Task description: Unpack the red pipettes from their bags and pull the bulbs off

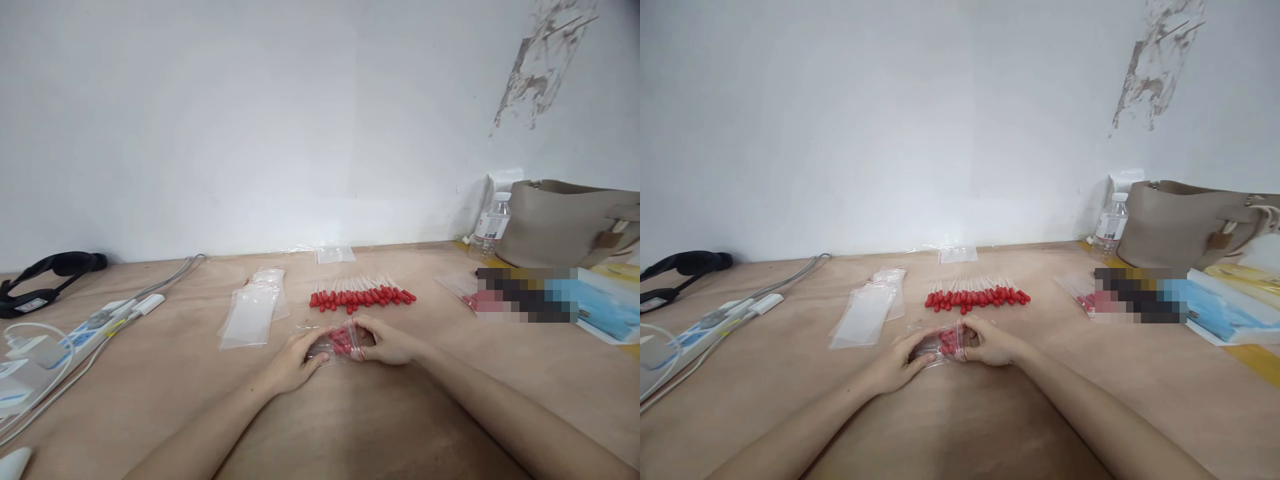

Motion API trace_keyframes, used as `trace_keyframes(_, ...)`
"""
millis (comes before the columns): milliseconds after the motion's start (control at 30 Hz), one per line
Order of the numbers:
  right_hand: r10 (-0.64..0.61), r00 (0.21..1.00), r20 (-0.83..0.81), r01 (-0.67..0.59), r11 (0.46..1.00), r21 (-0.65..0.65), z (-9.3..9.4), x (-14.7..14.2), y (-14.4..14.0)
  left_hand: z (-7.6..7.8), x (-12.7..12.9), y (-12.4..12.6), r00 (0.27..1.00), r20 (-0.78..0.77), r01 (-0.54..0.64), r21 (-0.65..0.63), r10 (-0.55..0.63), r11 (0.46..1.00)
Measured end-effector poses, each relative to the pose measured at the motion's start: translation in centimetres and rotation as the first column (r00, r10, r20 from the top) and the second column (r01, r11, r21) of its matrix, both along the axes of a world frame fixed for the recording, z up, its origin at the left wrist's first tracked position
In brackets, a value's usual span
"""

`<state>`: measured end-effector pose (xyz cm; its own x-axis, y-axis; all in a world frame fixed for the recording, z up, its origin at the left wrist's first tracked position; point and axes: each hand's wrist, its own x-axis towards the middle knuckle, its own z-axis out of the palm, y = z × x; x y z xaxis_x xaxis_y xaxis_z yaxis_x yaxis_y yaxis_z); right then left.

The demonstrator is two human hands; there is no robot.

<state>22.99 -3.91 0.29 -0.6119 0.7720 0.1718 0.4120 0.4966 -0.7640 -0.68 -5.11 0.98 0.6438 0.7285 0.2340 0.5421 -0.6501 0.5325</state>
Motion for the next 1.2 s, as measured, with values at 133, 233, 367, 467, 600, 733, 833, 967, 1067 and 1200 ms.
trace_keyframes(133,-0.163,0.986,0.026,0.159,0.980,0.121,-0.2,-0.7,-0.4,0.0,0.0,0.2,1.000,0.018,-0.003,-0.010,0.003,1.000)
trace_keyframes(233,-0.181,0.981,0.066,0.170,0.974,0.148,-0.1,-1.0,-0.6,0.0,0.0,0.0,0.999,0.039,0.009,-0.011,-0.008,1.000)
trace_keyframes(367,-0.168,0.985,0.050,0.165,0.985,0.056,-0.1,-1.2,-0.8,0.1,0.0,-0.3,0.998,0.064,0.005,0.002,-0.005,1.000)
trace_keyframes(467,-0.239,0.971,0.002,0.239,0.970,0.051,0.0,-1.4,-1.1,0.0,0.1,-0.3,0.997,0.081,-0.006,0.009,0.005,1.000)
trace_keyframes(600,-0.276,0.960,-0.035,0.278,0.955,0.099,0.0,-2.0,-1.5,-0.1,0.0,-0.2,0.996,0.086,-0.005,0.012,0.004,1.000)
trace_keyframes(733,-0.211,0.977,-0.041,0.213,0.976,0.045,-0.4,-2.1,-1.2,-0.2,-0.1,-0.1,0.998,0.067,-0.013,0.000,0.013,1.000)
trace_keyframes(833,-0.219,0.970,0.109,0.201,0.967,0.155,-0.2,-1.9,-0.9,-0.3,-0.1,-0.1,0.997,0.069,-0.022,-0.003,0.022,1.000)
trace_keyframes(967,-0.297,0.931,0.211,0.232,0.930,0.286,0.6,-1.5,-1.2,-0.6,-0.2,0.0,0.997,0.064,-0.042,-0.006,0.042,0.999)
trace_keyframes(1067,-0.279,0.944,0.173,0.224,0.932,0.284,1.1,-1.1,-1.3,-0.6,-0.2,0.0,0.997,0.061,-0.041,-0.005,0.041,0.999)
trace_keyframes(1200,-0.203,0.979,-0.002,0.202,0.974,0.106,1.1,0.1,-0.6,-0.5,-0.3,-0.1,0.998,0.059,-0.037,-0.007,0.038,0.999)
